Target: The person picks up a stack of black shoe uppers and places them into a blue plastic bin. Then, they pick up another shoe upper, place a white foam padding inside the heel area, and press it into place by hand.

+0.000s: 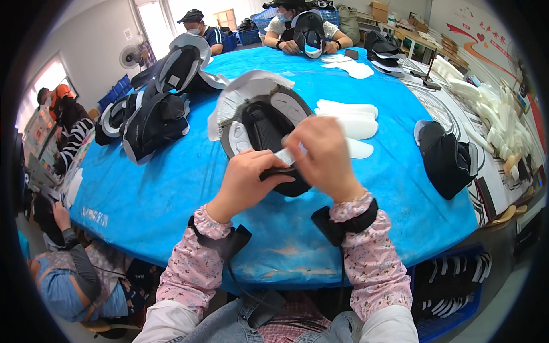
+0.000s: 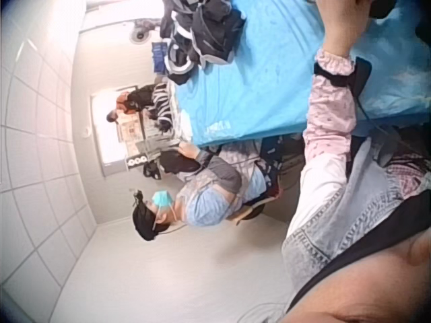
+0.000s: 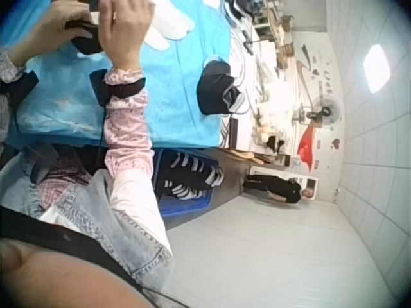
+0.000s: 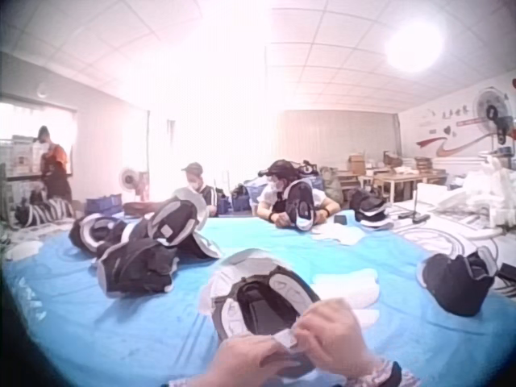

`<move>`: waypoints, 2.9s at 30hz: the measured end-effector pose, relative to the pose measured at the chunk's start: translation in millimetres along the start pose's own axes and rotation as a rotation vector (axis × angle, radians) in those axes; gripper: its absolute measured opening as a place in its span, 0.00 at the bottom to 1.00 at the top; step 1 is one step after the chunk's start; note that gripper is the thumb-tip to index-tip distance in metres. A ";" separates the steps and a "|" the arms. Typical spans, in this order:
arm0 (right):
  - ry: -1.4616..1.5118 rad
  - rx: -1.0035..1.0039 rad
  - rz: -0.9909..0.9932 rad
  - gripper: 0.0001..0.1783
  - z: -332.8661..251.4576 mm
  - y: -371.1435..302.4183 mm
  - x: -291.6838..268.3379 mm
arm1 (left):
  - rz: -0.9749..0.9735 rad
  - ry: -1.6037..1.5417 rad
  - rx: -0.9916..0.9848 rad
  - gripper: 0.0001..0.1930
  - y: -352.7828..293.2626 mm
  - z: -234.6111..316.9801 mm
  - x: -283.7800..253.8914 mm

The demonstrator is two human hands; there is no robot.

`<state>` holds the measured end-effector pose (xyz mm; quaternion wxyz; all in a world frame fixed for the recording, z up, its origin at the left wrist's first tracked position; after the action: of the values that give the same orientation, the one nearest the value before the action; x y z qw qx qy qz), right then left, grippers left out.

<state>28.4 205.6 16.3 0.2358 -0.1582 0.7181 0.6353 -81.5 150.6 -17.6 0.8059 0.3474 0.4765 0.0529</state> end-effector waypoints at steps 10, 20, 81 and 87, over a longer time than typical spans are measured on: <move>0.054 0.092 0.044 0.20 -11.9 -6.3 18.6 | 0.200 0.106 -0.043 0.09 -7.6 3.6 -5.0; 0.556 0.324 0.031 0.22 -17.3 -5.9 30.6 | 0.231 -0.658 -0.233 0.23 -13.2 -20.6 1.7; 0.001 0.001 0.388 0.23 -4.3 -10.3 -62.0 | 0.142 -0.592 -0.471 0.27 -20.0 -53.8 0.3; -0.207 -0.185 0.207 0.10 -16.2 -17.5 -37.3 | -0.769 -1.588 -0.677 0.50 -39.4 -4.2 98.5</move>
<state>66.7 184.4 23.0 0.2264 -0.0383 0.6410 0.7324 -41.4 164.1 -115.0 0.9149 -0.1515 -0.1707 -0.3330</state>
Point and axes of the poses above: each hand's wrist, its own y-axis towards the middle knuckle, its own x-axis out of the palm, z = x × y, the point moved 7 cm from there along y, towards the middle knuckle, and after that the axes turned 8 degrees about -z, right-handed, at the moved point
